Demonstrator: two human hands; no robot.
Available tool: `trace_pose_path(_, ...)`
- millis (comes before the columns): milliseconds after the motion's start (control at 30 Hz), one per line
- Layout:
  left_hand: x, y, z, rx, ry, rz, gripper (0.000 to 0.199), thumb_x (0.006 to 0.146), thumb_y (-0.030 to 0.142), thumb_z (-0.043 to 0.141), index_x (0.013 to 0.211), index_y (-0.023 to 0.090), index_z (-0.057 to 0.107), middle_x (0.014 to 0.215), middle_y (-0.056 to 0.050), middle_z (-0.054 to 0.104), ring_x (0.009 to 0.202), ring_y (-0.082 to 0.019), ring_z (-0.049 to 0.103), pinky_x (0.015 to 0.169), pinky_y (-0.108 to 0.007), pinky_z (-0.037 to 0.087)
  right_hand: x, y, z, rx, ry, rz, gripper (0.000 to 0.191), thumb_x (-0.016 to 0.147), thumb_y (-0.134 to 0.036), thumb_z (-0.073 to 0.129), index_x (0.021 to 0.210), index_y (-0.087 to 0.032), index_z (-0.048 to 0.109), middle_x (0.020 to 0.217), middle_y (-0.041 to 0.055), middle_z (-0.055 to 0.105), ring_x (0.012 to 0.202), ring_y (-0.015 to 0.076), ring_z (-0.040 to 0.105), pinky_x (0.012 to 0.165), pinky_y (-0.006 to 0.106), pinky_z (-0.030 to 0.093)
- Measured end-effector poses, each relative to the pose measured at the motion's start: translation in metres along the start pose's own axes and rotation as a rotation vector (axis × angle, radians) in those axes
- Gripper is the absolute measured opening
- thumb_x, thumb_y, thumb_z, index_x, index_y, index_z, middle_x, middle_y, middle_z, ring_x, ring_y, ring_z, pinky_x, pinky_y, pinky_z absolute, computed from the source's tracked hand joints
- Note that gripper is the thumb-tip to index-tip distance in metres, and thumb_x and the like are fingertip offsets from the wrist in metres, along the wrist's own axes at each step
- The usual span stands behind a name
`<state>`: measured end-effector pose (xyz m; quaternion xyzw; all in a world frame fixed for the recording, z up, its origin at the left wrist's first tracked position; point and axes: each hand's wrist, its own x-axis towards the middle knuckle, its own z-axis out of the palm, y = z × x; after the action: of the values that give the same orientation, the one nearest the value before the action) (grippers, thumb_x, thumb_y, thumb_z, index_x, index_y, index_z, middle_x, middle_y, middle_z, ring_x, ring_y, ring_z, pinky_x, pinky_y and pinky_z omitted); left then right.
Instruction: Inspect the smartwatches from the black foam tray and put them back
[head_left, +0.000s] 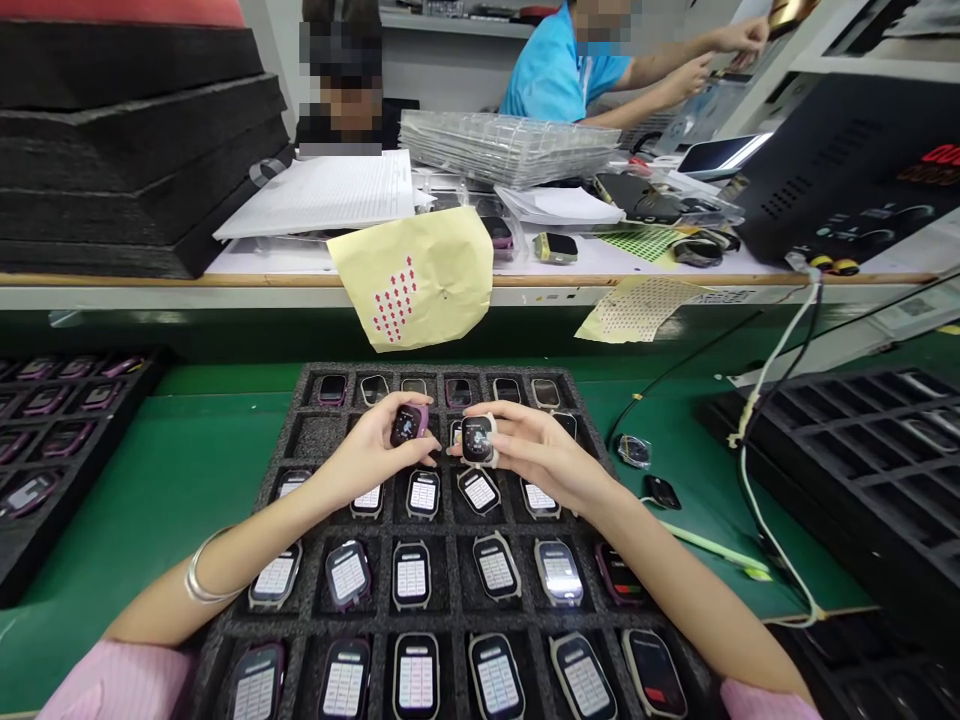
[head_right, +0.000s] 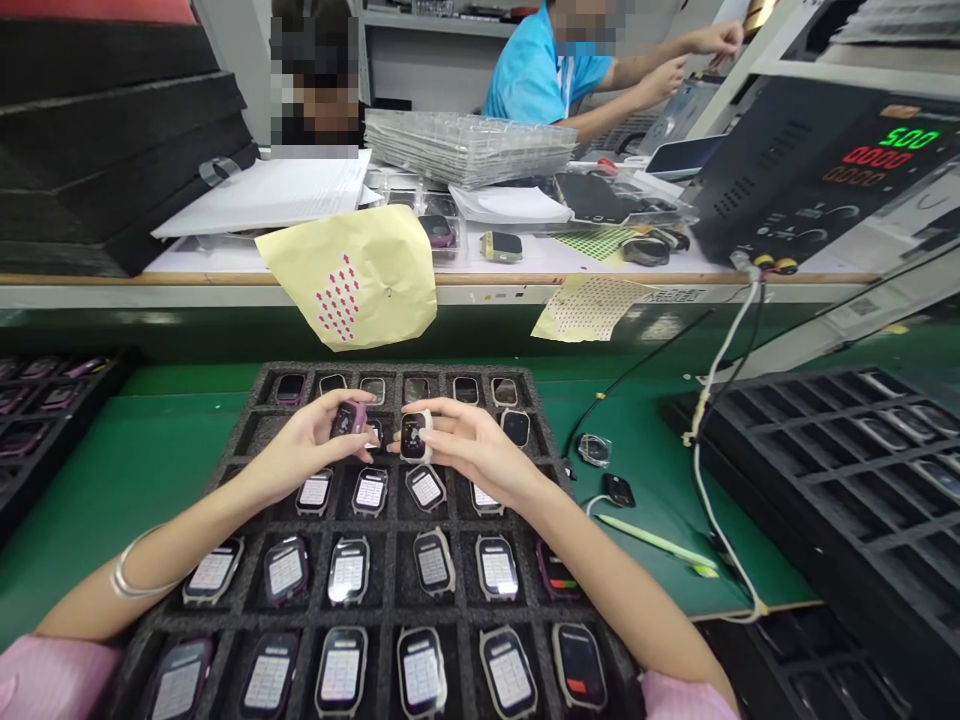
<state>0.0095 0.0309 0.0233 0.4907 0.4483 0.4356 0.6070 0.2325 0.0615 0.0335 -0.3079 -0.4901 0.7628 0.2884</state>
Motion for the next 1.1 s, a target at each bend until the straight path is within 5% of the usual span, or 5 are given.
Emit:
trace_pose_path(267, 0.001, 0.000, -0.003, -0.377, -0.080, -0.209, 0.040, 0.074, 0.016, 0.057, 0.114, 0.011, 0.052, 0.097, -0.011, 0.063, 0.085, -0.023, 0.064, 0.072, -0.038, 0.055, 0.003, 0.007, 0.001, 0.148, 0.032, 0.063, 0.040, 0.086, -0.022, 0.064, 0.125, -0.014, 0.056, 0.114, 0.0145, 0.067, 0.113, 0.0278, 0.060, 0.099, 0.049, 0.046)
trace_pose_path(533, 0.000, -0.005, -0.001, -0.259, -0.090, -0.036, 0.044, 0.070, 0.009, 0.054, 0.112, 0.019, 0.055, 0.101, -0.005, 0.059, 0.092, -0.020, 0.060, 0.074, -0.036, 0.057, 0.001, 0.010, 0.005, -0.065, 0.090, -0.153, 0.044, 0.083, -0.020, 0.068, 0.126, -0.024, 0.057, 0.121, 0.0075, 0.064, 0.114, 0.0267, 0.059, 0.102, 0.046, 0.044)
trace_pose_path(1100, 0.000, -0.009, 0.000, -0.225, -0.174, 0.029, 0.037, 0.074, 0.008, 0.056, 0.110, 0.019, 0.055, 0.098, -0.005, 0.058, 0.089, -0.020, 0.063, 0.071, -0.033, 0.059, 0.000, 0.012, 0.005, -0.234, 0.138, -0.220, 0.038, 0.086, -0.025, 0.067, 0.122, -0.023, 0.060, 0.116, 0.0074, 0.068, 0.105, 0.0249, 0.065, 0.097, 0.042, 0.049)
